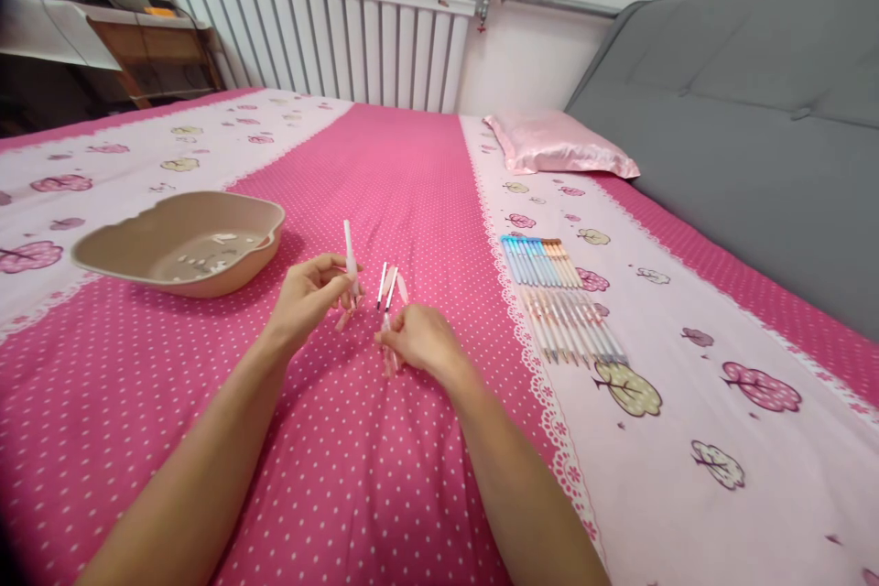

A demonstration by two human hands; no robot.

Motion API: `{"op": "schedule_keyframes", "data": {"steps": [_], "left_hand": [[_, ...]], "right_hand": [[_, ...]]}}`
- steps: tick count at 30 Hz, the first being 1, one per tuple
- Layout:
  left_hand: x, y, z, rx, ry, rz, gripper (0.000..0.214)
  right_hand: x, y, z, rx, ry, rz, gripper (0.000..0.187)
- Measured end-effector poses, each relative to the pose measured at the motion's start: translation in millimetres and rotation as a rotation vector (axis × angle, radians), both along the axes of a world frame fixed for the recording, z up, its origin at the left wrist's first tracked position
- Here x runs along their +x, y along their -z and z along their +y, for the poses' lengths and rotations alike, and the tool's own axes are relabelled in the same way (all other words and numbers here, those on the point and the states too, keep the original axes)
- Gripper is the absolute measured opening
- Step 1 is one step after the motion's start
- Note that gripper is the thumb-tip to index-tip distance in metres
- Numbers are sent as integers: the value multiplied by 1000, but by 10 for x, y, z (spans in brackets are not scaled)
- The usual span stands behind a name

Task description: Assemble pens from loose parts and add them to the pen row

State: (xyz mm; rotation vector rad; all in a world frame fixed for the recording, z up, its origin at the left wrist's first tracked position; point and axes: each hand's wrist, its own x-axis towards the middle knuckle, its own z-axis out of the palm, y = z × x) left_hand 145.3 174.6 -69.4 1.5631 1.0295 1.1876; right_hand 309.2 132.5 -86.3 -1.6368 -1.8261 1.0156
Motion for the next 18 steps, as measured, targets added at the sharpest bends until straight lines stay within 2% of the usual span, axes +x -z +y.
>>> {"op": "schedule_keyframes", "data": {"steps": [4,9,13,18], "left_hand": [[59,20,-32,4,119,45,14],[138,61,-71,-7,278,111,17],[191,55,-131,10,381,245,18],[213,17,-173,30,456,337,15]], "right_hand": [[138,-81,62,56,97,239,21],[243,-287,55,229,323,599,35],[258,-406,6,402,444,676,36],[284,-424,2,458,453,741,31]]}}
